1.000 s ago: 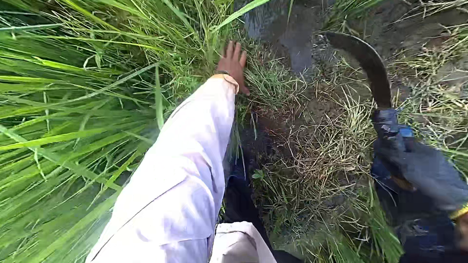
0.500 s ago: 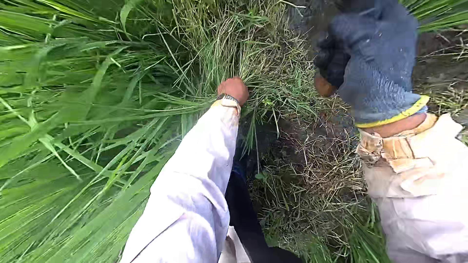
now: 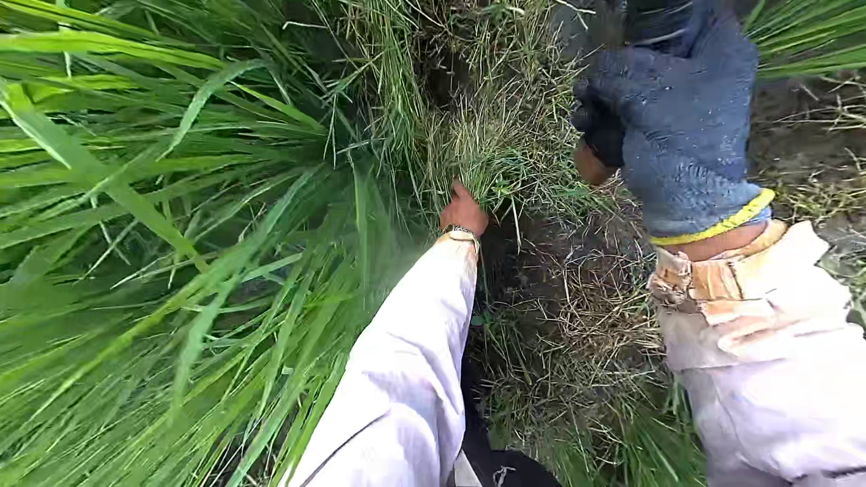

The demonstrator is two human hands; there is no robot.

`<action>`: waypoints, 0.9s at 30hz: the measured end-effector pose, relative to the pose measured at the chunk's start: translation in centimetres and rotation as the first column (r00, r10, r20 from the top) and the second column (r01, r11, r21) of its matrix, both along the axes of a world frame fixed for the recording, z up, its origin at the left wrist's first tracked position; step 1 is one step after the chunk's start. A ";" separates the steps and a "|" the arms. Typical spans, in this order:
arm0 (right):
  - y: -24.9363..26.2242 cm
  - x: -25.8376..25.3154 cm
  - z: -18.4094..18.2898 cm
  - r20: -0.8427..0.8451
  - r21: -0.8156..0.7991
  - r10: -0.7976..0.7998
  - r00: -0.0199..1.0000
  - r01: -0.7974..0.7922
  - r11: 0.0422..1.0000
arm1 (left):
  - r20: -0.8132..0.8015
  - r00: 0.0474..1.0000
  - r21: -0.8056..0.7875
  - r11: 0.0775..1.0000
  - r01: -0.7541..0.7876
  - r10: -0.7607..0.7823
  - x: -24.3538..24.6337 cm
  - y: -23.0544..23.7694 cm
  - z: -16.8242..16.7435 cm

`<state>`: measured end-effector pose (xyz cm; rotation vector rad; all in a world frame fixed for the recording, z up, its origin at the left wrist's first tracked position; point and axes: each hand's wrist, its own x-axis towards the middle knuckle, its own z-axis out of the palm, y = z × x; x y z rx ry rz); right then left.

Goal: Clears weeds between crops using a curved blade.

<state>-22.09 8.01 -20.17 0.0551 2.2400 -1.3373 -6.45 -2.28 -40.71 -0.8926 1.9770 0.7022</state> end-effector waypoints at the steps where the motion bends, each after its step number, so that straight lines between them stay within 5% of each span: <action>1: 0.9 1.9 -1.8 0.022 0.029 -0.035 0.999 0.034 0.999 | 0.022 0.999 -0.002 0.999 0.033 -0.033 -0.3 -0.2 -0.6; 4: 10.6 11.9 -8.2 0.355 0.433 0.102 0.929 -0.260 0.863 | 0.080 0.986 0.039 0.989 0.141 -0.143 1.0 -2.3 -0.7; 7: 11.0 10.9 -7.2 0.651 0.393 0.100 0.753 -0.446 0.804 | 0.137 0.971 0.037 0.981 0.191 -0.194 3.7 -5.2 -0.8; 11: 4.1 5.5 0.9 0.289 0.274 0.072 0.955 -0.154 0.949 | 0.154 0.973 0.084 0.984 0.159 -0.171 5.5 -3.6 -0.5; 13: 1.8 5.1 0.8 0.165 0.134 -0.004 0.986 -0.019 0.991 | 0.146 0.976 0.087 0.985 0.148 -0.159 6.0 -3.6 -0.8; 14: 2.8 6.9 -0.6 0.180 0.187 0.006 0.984 -0.040 0.982 | 0.135 0.976 0.096 0.982 0.160 -0.172 5.8 -3.8 -1.0; 17: 12.3 16.6 -7.4 0.506 0.502 0.129 0.853 -0.413 0.760 | 0.134 0.965 0.136 0.968 0.209 -0.227 6.1 -4.9 -0.4; 20: 14.3 16.7 -6.9 0.773 0.460 0.135 0.620 -0.693 0.555 | 0.143 0.961 0.108 0.969 0.224 -0.238 7.6 -7.1 -0.8; 23: 10.3 13.6 -1.5 0.645 0.512 0.141 0.751 -0.561 0.651 | 0.186 0.916 0.123 0.934 0.336 -0.355 10.4 -7.5 -0.5; 27: 2.6 9.4 -1.0 0.298 0.424 0.029 0.954 -0.160 0.891 | 0.245 0.894 0.070 0.926 0.370 -0.376 9.7 -8.0 -1.3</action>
